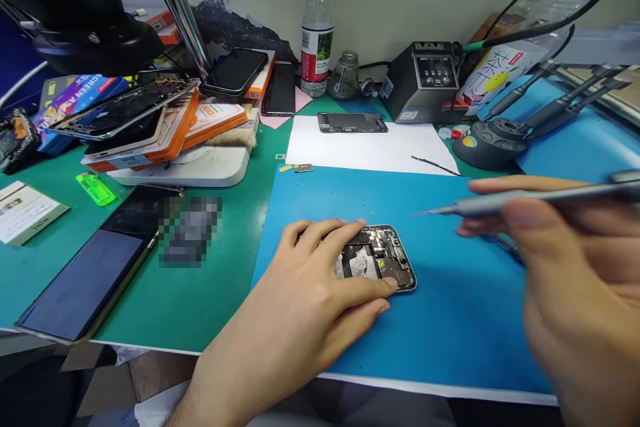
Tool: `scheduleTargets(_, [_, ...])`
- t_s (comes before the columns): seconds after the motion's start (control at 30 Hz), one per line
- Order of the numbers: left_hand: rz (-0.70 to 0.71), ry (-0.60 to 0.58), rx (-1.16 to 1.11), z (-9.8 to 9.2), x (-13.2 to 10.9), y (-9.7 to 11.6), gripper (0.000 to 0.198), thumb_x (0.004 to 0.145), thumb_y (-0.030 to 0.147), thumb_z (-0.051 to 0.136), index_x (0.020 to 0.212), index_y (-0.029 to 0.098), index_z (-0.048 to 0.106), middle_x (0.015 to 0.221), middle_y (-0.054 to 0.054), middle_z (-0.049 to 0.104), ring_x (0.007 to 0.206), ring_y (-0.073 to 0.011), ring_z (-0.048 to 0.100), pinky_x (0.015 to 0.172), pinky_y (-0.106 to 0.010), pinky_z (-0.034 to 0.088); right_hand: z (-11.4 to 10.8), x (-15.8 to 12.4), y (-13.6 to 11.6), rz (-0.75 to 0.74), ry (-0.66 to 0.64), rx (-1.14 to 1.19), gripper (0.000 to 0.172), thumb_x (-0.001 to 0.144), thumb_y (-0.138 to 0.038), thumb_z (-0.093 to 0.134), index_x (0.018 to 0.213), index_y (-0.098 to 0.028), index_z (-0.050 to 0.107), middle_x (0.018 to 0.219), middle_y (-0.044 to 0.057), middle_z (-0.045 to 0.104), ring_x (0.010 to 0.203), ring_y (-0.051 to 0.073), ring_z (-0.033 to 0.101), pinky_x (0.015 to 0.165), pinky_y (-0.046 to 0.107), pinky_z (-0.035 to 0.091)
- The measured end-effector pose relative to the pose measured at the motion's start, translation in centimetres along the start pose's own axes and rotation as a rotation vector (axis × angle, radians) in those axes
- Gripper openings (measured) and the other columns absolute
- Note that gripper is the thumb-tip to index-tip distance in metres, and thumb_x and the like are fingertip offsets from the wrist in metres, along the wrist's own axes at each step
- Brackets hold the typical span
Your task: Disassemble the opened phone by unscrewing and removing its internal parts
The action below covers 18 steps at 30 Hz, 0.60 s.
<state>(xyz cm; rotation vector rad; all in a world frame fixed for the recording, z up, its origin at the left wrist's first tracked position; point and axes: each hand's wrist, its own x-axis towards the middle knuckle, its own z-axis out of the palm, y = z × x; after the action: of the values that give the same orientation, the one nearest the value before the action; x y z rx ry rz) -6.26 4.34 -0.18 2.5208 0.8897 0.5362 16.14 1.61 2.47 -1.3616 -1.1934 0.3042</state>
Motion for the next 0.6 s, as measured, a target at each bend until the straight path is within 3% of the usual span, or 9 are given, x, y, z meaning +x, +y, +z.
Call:
scheduleTargets(0.1, [-0.003,0.006,-0.005,0.0,0.0,0.0,0.036,0.119,0.044,0.05,0.144,0.045,0.076,0.171,-0.007,0.055,0.155,-0.0301,0.049,0.117,-0.058,0.045,0.7,0.9,0.7,0.053,-0.085,-0.097,0.044,0.101,-0.041,0.077,0.144,-0.037,0.066,0.121,0.003,0.08,0.105,0.026,0.079,0.096,0.044,0.069])
scheduleTargets(0.2, [-0.011,0.01,-0.017,0.0,-0.1,0.0,0.034,0.118,0.046,0.051,0.14,0.045,0.078,0.171,-0.007,0.055,0.155,-0.0302,0.048,0.118,-0.058,0.045,1.1,0.7,1.8,0.111,-0.158,-0.101,0.04,0.102,-0.047,0.074,0.14,-0.036,0.068,0.119,0.003,0.081,0.1,0.025,0.08,0.092,0.045,0.071])
scheduleTargets(0.43, [-0.009,0.02,0.007,0.1,0.1,0.0,0.034,0.118,0.046,0.053,0.141,0.047,0.077,0.172,-0.006,0.055,0.154,-0.0306,0.05,0.117,-0.057,0.046,0.7,0.6,2.1,0.153,-0.156,-0.031,0.046,0.098,-0.048,0.079,0.141,-0.034,0.068,0.116,0.004,0.082,0.095,0.023,0.081,0.089,0.041,0.072])
scheduleTargets(0.5, [-0.008,0.024,0.012,0.2,0.1,-0.1,0.034,0.117,0.045,0.053,0.141,0.047,0.077,0.172,-0.005,0.054,0.154,-0.0305,0.051,0.116,-0.057,0.046,0.4,0.7,1.7,0.201,-0.107,0.089,0.051,0.096,-0.046,0.082,0.144,-0.036,0.066,0.112,0.004,0.082,0.09,0.022,0.079,0.08,0.036,0.071])
scheduleTargets(0.6, [0.0,0.026,0.013,0.3,0.1,-0.2,0.032,0.117,0.046,0.054,0.138,0.047,0.078,0.17,-0.005,0.057,0.154,-0.0305,0.051,0.115,-0.057,0.046,0.0,0.1,1.1,0.379,-0.086,0.299,0.057,0.093,-0.047,0.085,0.144,-0.035,0.063,0.097,0.001,0.079,0.065,0.017,0.072,0.052,0.028,0.062])
